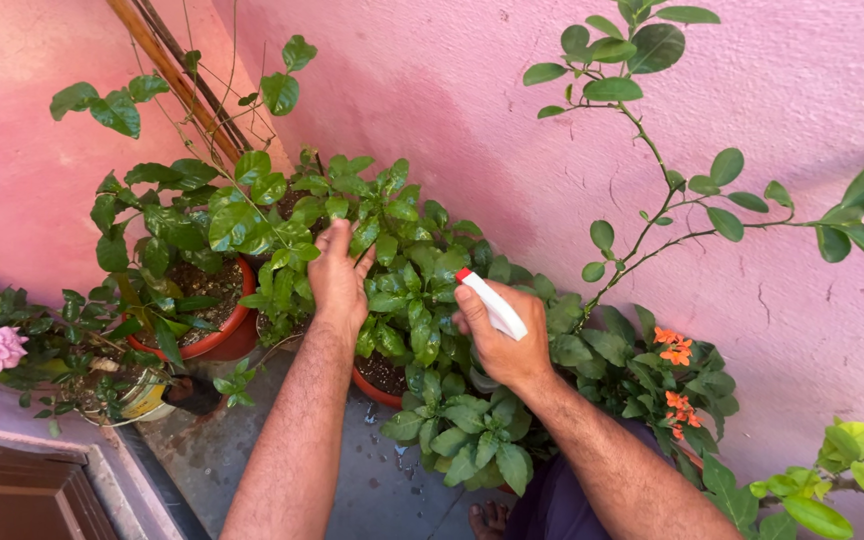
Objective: The person sprays water from a spray bottle onto the leaves and soil of several potted plants on a balcony, using their other hand to move leaves and check different parts of the foliage.
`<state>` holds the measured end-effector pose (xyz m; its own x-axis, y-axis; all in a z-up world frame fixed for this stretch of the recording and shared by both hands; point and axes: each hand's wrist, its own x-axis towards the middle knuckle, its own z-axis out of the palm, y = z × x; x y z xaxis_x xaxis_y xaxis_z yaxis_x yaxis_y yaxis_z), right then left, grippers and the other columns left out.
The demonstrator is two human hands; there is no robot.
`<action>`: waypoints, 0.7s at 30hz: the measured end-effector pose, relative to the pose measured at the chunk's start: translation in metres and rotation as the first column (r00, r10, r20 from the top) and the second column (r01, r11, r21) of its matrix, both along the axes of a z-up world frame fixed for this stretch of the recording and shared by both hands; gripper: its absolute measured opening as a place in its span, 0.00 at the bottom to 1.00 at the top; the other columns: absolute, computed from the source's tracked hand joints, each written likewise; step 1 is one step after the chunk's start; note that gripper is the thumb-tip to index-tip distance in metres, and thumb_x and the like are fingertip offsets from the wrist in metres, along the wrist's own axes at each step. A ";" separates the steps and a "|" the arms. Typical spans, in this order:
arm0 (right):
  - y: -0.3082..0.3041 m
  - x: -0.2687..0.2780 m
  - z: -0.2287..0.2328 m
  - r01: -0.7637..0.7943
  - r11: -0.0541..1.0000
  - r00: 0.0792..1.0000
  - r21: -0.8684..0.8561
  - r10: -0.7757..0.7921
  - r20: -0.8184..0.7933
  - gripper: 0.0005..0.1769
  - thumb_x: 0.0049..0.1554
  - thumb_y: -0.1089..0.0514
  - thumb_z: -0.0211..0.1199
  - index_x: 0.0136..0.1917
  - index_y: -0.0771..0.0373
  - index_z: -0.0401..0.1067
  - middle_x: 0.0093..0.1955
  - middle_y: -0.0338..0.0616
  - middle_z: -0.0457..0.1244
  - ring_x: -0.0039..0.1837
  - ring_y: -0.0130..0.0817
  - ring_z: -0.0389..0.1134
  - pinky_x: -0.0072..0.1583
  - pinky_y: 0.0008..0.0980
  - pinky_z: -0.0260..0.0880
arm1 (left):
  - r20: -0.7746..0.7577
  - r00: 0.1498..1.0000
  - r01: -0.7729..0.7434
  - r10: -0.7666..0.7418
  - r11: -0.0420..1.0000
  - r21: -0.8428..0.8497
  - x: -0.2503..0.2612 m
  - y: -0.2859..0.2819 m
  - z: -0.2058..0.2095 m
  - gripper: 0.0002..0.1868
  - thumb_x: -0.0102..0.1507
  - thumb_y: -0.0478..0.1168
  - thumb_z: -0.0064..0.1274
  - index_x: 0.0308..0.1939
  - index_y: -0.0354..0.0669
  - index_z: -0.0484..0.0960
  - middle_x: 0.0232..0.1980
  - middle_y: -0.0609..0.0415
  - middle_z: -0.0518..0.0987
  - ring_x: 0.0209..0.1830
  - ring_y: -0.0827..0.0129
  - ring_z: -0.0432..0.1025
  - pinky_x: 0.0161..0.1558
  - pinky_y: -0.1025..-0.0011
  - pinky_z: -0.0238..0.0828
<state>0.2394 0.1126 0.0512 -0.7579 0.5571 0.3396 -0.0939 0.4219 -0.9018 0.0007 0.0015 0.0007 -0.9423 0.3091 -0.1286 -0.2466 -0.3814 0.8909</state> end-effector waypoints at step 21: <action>0.009 -0.005 -0.006 0.034 0.998 0.999 -0.057 -0.035 -0.012 0.24 0.65 0.40 0.56 0.52 0.64 0.72 0.36 0.39 0.70 0.41 0.25 0.74 0.45 0.30 0.74 | -0.046 0.999 -0.015 0.014 1.000 -0.018 0.017 0.000 0.015 0.11 0.66 0.32 0.53 0.52 0.37 0.77 0.49 0.50 0.78 0.41 0.66 0.78 0.41 0.71 0.77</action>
